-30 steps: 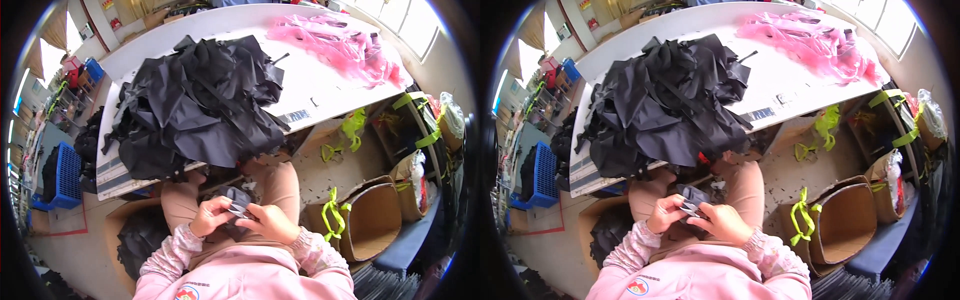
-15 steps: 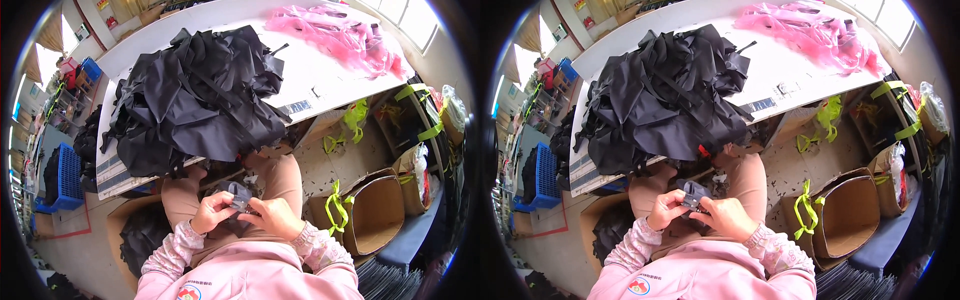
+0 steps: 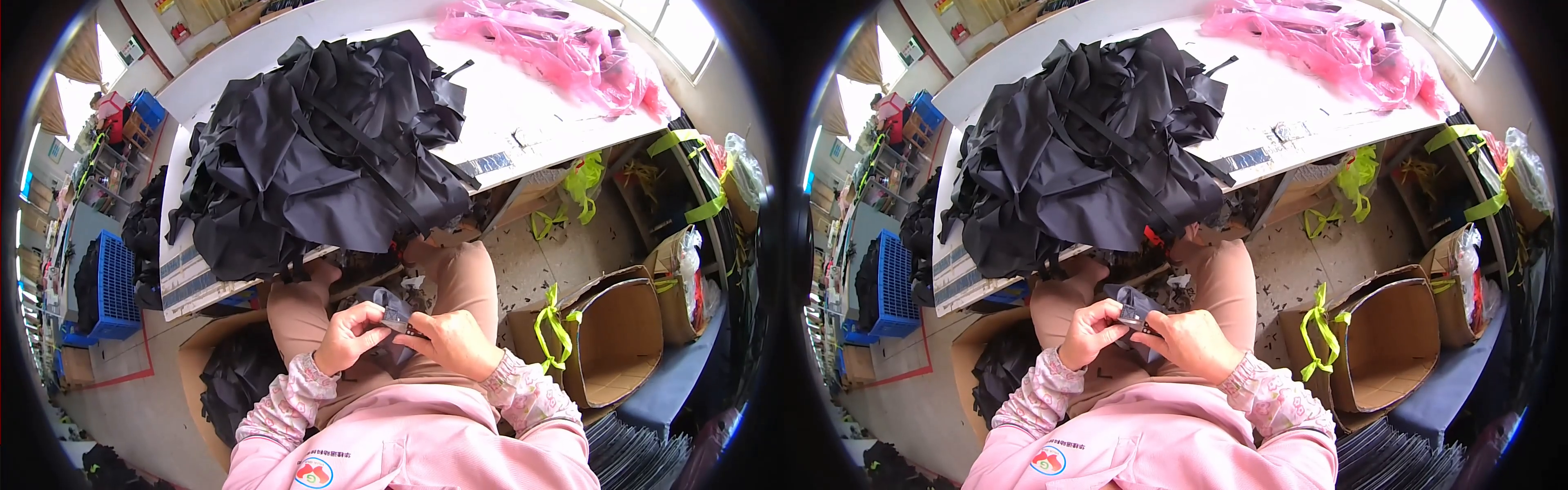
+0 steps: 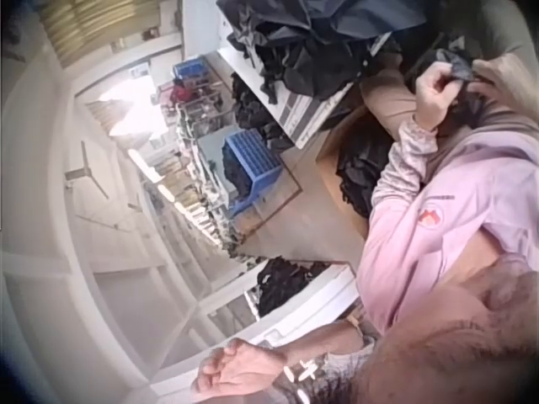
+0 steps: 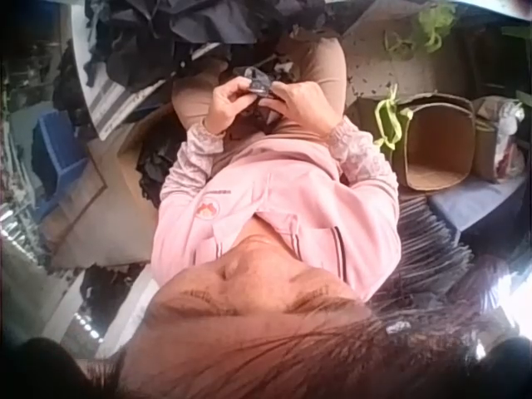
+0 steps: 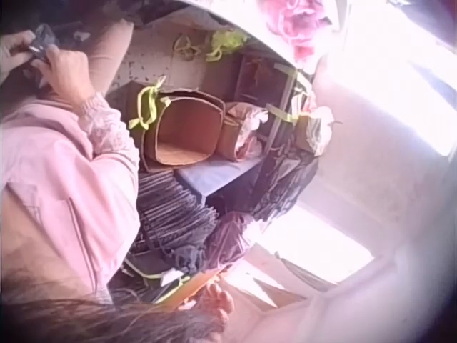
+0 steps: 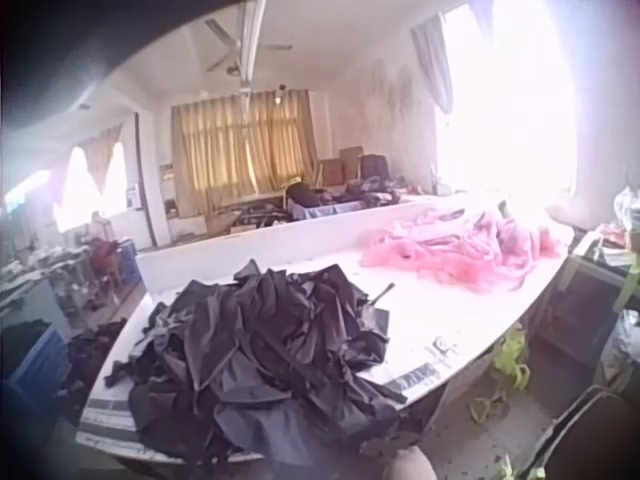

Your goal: Trimming excess fabric pieces with a pair of scissors at a workstation.

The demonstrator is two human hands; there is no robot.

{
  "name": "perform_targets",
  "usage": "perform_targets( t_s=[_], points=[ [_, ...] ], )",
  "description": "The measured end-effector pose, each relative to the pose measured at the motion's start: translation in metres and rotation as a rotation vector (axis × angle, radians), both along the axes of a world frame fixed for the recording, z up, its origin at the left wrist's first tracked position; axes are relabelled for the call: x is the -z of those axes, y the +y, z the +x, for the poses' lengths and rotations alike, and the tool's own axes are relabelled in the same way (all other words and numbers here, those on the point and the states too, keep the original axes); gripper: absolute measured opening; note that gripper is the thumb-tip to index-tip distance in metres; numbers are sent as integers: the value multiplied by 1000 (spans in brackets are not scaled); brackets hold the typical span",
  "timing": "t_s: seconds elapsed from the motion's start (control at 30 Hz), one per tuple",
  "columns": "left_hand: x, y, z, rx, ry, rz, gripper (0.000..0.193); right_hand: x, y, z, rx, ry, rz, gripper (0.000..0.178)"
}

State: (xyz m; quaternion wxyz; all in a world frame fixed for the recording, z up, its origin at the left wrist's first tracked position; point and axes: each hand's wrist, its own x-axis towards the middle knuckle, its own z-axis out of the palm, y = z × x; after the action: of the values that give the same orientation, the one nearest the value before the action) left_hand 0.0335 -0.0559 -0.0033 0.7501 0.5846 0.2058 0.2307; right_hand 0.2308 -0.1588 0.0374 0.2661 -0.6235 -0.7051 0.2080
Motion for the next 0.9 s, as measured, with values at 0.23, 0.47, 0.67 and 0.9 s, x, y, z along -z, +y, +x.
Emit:
perform_targets(
  t_s=[0.23,0.47,0.67,0.9],
  points=[
    [-9,6,-8,-23,65,-73,17,6,2,4,119,215,32,35],
    [-29,35,-93,-273,252,86,20,34,-2,15,238,233,-87,33],
    [-32,40,-278,-677,601,254,9,49,14,13,206,200,-20,31],
    [10,-1,-402,17,1731,228,30,60,28,3,208,270,-99,30]
  ],
)
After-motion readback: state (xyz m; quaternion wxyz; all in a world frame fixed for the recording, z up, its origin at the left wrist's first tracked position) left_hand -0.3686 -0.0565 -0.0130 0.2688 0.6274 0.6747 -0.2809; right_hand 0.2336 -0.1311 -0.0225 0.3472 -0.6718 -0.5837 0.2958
